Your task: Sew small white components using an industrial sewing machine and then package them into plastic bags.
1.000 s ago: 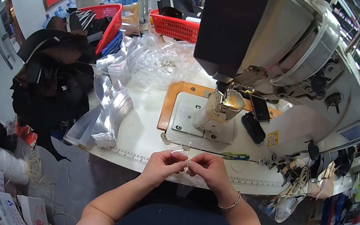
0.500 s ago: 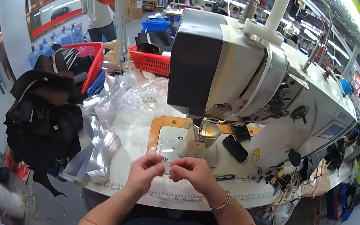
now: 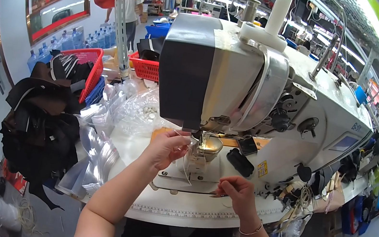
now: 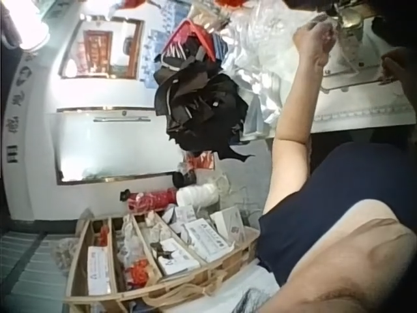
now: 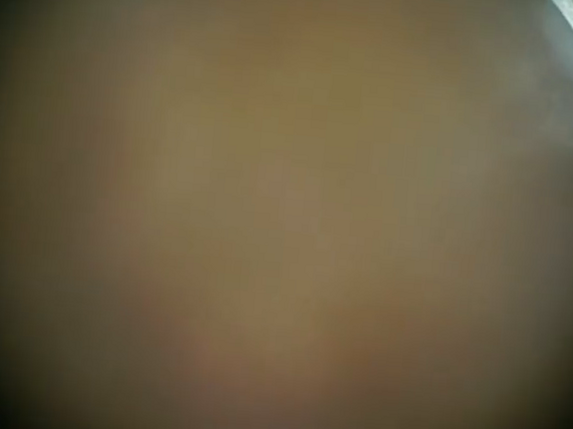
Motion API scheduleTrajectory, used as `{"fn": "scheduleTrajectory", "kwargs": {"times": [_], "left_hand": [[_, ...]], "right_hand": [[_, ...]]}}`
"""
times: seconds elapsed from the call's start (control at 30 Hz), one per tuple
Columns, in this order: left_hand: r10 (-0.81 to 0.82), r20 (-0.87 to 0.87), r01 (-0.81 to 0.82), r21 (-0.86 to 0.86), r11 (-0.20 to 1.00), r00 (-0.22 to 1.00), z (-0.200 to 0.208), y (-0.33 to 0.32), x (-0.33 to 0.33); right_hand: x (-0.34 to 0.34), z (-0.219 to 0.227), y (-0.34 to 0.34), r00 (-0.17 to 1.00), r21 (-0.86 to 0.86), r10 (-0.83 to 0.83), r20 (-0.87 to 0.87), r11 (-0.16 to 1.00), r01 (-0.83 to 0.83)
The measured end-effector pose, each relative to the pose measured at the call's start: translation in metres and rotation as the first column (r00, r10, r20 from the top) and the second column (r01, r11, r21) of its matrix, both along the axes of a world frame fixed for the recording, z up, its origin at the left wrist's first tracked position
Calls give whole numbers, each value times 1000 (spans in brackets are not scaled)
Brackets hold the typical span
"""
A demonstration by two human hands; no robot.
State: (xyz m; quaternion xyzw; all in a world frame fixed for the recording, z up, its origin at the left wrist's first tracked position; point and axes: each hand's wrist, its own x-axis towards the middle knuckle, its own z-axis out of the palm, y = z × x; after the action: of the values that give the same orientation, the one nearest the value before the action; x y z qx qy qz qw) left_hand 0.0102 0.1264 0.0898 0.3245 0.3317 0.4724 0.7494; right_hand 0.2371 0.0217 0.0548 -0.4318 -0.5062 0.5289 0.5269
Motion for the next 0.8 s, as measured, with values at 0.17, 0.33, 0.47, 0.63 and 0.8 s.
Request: {"fn": "scheduleTrajectory", "kwargs": {"times": [0.17,0.33,0.47,0.63,0.8], "left_hand": [[-44,-174,56,62,996,984,13,2,10],[-57,-253,84,98,992,966,13,4,10],[-52,-235,82,121,989,971,8,5,8],[-53,-210,69,67,995,976,6,8,5],[-66,-193,84,87,993,979,7,7,9]], "right_hand": [[1,-1,21,990,209,-135,47,970,122],[-13,26,43,740,808,-573,352,585,69],[-26,39,56,677,802,-580,453,597,-25],[-34,40,64,549,725,-549,630,669,-163],[-30,45,62,535,788,-604,590,575,-219]]}}
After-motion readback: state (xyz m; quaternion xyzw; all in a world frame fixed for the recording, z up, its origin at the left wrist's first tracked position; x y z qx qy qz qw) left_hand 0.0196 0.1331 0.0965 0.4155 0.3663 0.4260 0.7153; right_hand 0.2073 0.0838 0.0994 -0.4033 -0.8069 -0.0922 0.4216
